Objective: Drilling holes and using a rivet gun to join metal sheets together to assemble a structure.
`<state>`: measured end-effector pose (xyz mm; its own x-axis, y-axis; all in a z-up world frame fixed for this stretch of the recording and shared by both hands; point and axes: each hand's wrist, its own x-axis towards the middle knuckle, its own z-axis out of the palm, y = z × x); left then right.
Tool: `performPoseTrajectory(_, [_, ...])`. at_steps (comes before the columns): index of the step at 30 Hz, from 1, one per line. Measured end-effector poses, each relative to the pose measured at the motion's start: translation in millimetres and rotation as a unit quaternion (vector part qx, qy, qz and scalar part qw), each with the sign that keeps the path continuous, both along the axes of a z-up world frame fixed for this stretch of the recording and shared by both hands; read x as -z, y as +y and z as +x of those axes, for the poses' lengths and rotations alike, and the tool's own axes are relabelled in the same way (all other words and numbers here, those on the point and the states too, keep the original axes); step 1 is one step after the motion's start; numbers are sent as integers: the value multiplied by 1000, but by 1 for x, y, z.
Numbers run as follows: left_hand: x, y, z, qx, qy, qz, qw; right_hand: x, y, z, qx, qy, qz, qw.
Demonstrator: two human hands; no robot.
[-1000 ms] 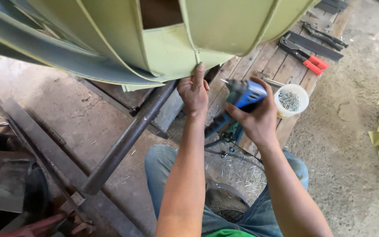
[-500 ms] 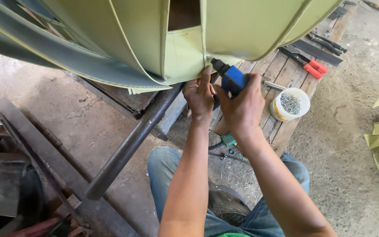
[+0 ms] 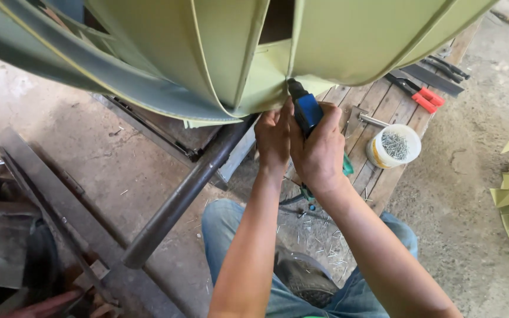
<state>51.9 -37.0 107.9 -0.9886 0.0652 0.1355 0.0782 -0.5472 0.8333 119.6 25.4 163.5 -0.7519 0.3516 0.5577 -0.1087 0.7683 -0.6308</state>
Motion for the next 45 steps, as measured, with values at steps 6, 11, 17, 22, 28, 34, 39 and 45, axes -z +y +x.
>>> performPoseTrajectory(6, [-54,-26,39,57,28,-149,987,12,8,2,-21,-3,-14,1000])
performPoseTrajectory(11, [-79,-26,18,98,146,-220,960,-12,15,16,-71,66,15,995])
performPoseTrajectory(17, [-60,-17,12,113,160,-186,963,15,20,46,-96,-41,-112,988])
performPoseTrajectory(22, [-58,-20,13,145,146,-119,971,52,39,33,-208,-67,-218,951])
performPoseTrajectory(28, [-57,-20,11,170,82,-64,980,57,31,2,-119,-68,-165,977])
performPoseTrajectory(34, [-54,-20,11,141,112,-115,977,41,36,24,-106,-52,-95,988])
performPoseTrajectory(39, [-70,-18,21,175,63,-55,981,46,39,33,-214,-53,-154,963])
performPoseTrajectory(45, [-59,-23,18,142,108,-90,980,64,32,10,-132,-86,-192,969])
